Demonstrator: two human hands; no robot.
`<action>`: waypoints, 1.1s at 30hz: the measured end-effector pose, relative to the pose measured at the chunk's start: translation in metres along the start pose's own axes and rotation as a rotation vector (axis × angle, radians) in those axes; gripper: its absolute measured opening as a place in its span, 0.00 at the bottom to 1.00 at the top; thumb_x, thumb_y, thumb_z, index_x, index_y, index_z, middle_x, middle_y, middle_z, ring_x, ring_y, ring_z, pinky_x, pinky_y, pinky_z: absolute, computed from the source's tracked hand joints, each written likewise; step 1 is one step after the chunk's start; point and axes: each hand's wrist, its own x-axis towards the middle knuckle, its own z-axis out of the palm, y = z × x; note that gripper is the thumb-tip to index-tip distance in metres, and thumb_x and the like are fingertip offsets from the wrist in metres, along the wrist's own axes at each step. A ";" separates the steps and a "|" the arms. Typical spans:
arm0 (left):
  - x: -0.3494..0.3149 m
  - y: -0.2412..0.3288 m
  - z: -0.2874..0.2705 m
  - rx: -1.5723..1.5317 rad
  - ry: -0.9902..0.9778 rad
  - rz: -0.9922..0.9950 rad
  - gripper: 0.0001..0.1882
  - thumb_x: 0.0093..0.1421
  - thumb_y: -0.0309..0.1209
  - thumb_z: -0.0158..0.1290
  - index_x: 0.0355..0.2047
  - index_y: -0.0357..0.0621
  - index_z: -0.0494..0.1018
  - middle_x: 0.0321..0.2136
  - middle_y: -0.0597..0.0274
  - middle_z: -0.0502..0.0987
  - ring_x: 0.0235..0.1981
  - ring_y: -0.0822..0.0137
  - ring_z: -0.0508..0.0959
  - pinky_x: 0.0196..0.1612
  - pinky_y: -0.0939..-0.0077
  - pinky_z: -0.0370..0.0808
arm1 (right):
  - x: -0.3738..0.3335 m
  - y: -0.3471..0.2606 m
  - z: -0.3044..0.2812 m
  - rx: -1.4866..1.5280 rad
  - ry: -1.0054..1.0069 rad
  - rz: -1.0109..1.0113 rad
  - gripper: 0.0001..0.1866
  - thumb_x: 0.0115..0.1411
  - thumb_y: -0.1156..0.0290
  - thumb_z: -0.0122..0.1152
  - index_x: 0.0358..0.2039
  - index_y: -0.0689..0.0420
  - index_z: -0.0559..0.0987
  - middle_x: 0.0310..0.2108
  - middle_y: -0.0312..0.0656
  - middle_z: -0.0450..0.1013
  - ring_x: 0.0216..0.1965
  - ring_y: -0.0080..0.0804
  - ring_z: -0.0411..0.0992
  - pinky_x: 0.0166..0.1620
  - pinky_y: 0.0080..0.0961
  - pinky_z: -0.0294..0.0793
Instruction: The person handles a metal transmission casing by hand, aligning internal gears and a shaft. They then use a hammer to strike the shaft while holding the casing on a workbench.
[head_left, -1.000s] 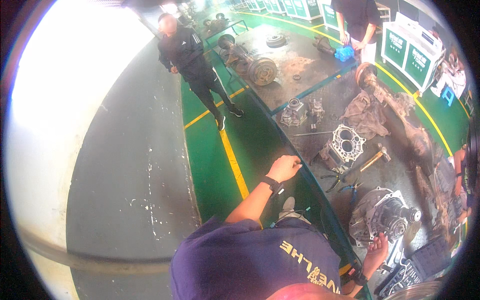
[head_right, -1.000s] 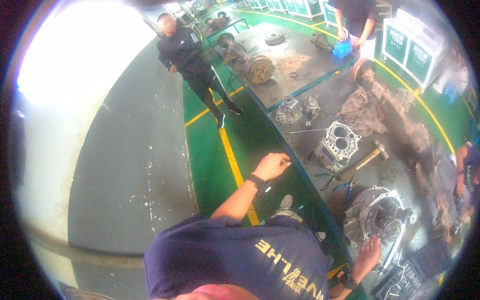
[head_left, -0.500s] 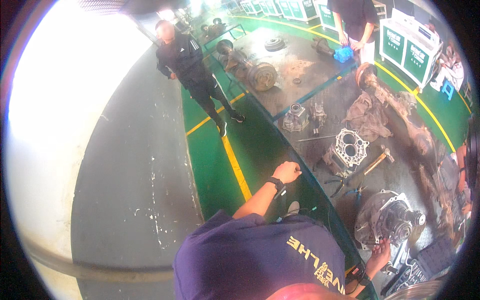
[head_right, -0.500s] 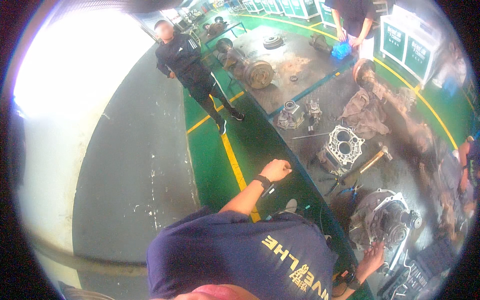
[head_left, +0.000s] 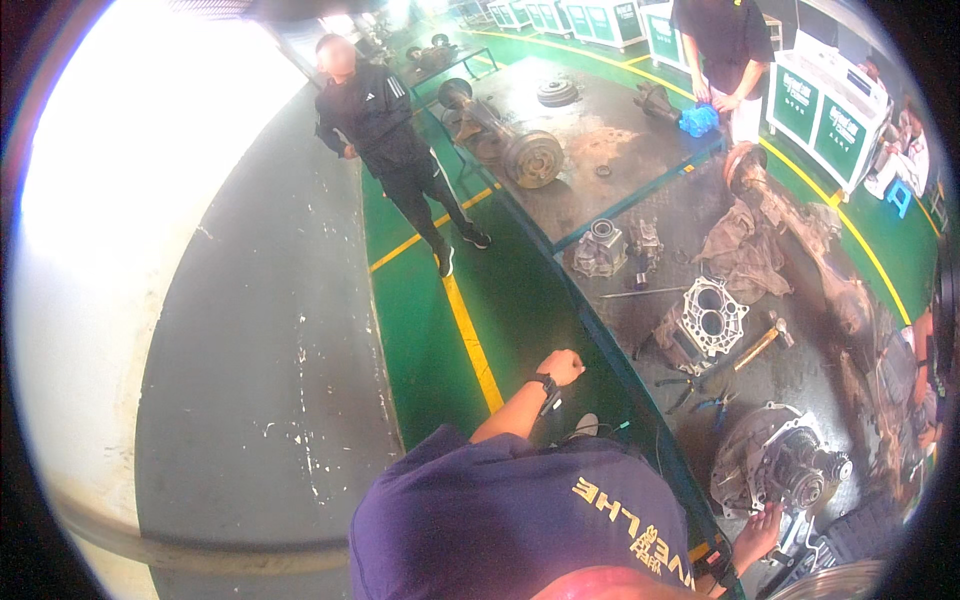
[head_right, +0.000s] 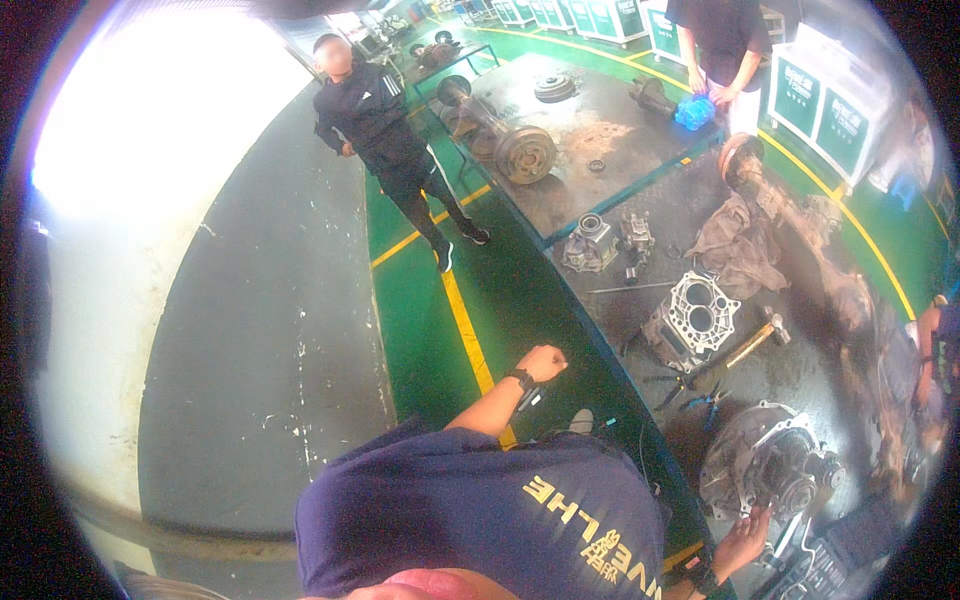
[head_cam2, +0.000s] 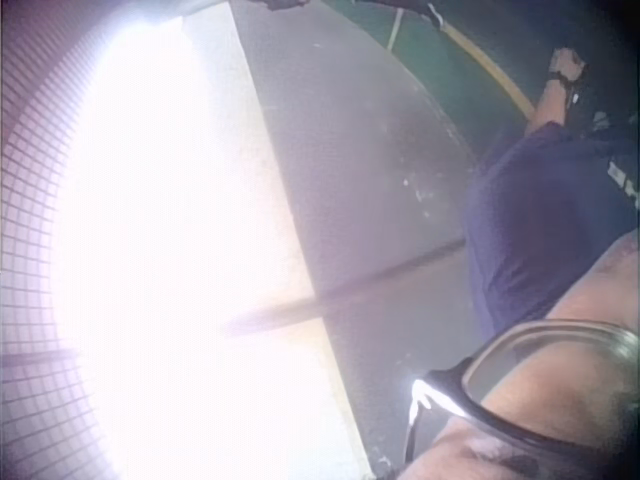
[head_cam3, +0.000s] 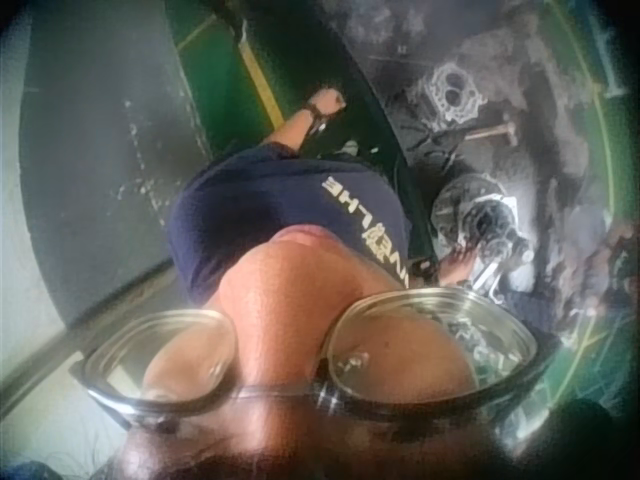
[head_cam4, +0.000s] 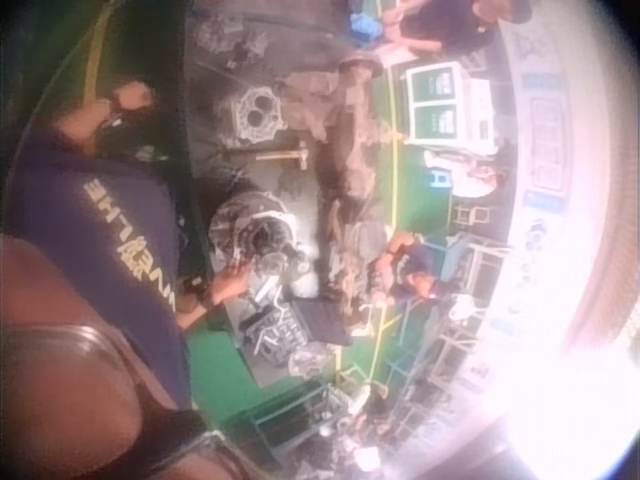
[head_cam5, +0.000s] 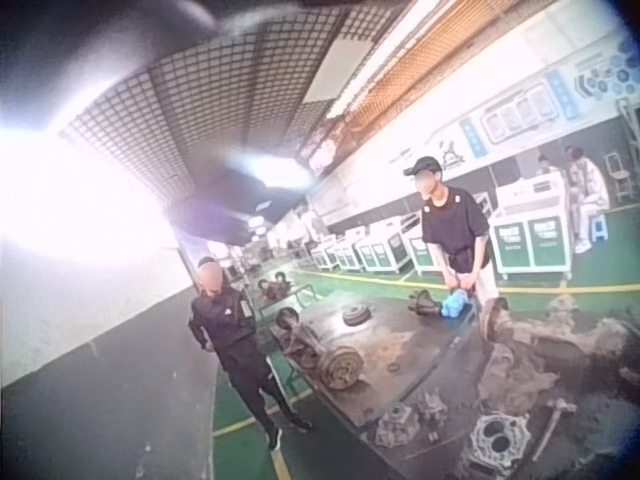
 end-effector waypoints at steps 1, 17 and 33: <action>-0.003 -0.014 0.004 -0.001 0.002 -0.004 0.14 0.59 0.39 0.59 0.39 0.44 0.84 0.39 0.46 0.83 0.44 0.48 0.83 0.49 0.56 0.79 | -0.005 -0.005 0.008 -0.038 0.041 0.017 0.25 0.68 0.63 0.57 0.62 0.60 0.72 0.51 0.42 0.74 0.40 0.22 0.67 0.43 0.18 0.67; -0.024 -0.188 0.115 0.284 -0.251 -0.261 0.17 0.64 0.43 0.54 0.28 0.45 0.84 0.26 0.59 0.85 0.31 0.60 0.85 0.39 0.63 0.79 | -0.007 -0.013 0.007 -0.010 0.059 0.001 0.19 0.67 0.61 0.64 0.51 0.62 0.77 0.37 0.36 0.72 0.35 0.18 0.66 0.37 0.13 0.67; -0.024 -0.108 0.089 -0.238 -0.211 -0.457 0.13 0.61 0.40 0.57 0.31 0.46 0.83 0.23 0.62 0.83 0.21 0.63 0.81 0.29 0.67 0.77 | -0.027 -0.045 0.017 -0.156 0.127 0.109 0.21 0.65 0.56 0.64 0.49 0.60 0.79 0.35 0.38 0.76 0.29 0.21 0.70 0.34 0.19 0.69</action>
